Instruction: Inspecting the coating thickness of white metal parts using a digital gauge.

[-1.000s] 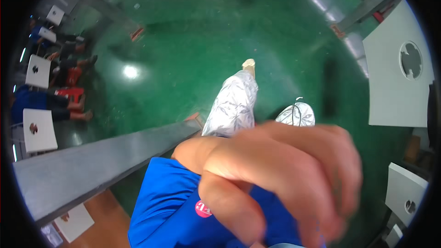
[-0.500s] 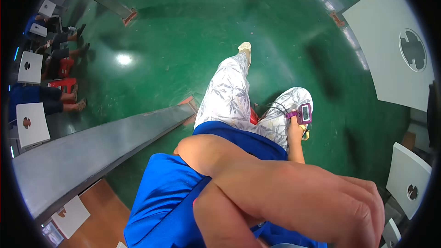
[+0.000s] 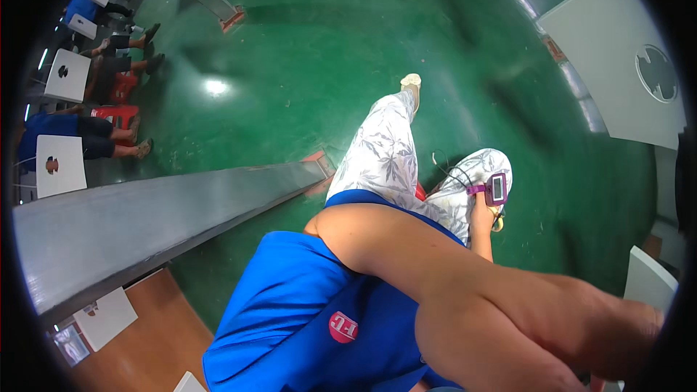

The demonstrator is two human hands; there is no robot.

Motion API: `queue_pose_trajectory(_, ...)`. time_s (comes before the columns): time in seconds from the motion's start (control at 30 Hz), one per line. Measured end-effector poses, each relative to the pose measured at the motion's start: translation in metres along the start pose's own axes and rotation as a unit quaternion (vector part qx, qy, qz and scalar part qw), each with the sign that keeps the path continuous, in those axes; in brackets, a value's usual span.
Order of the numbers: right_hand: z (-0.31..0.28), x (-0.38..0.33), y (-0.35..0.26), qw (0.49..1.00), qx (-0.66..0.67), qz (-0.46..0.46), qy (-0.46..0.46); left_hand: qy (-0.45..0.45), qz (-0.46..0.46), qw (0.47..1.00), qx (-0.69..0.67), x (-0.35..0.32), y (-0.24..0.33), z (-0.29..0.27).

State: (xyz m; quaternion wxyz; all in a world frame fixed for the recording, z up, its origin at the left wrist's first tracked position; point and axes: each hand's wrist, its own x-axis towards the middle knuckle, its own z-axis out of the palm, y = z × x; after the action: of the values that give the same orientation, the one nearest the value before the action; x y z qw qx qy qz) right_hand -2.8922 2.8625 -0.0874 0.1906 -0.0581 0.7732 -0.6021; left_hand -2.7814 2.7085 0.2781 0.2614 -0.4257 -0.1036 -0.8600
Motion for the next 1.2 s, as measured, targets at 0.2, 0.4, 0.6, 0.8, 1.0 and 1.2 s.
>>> queue_pose_trajectory(0.2, 0.012, -0.007, -0.022, 0.999, 0.011, -0.03, -0.003, 0.0, -0.008, 1.0, -0.023, -0.004, -0.011, 0.01)
queue_pose_trajectory(0.4, 0.011, -0.002, -0.003, 0.998, 0.057, -0.02, 0.018, 0.009, -0.031, 0.999, -0.024, 0.001, -0.019, 0.016)
queue_pose_trajectory(0.6, 0.016, -0.015, -0.019, 0.998, 0.043, 0.039, 0.015, 0.012, -0.158, 0.974, 0.159, 0.021, 0.015, -0.019)
queue_pose_trajectory(0.8, 0.027, -0.02, -0.038, 0.995, -0.089, 0.033, -0.002, 0.083, -0.421, 0.704, 0.565, -0.064, 0.053, -0.17)
queue_pose_trajectory(1.0, 0.03, -0.002, -0.032, 0.99, -0.135, -0.013, -0.046, 0.147, -0.575, 0.292, 0.75, -0.266, 0.115, -0.284)
queue_pose_trajectory(1.2, 0.054, 0.027, -0.006, 0.965, -0.049, 0.156, -0.205, 0.222, -0.617, 0.48, 0.583, -0.266, 0.081, -0.274)
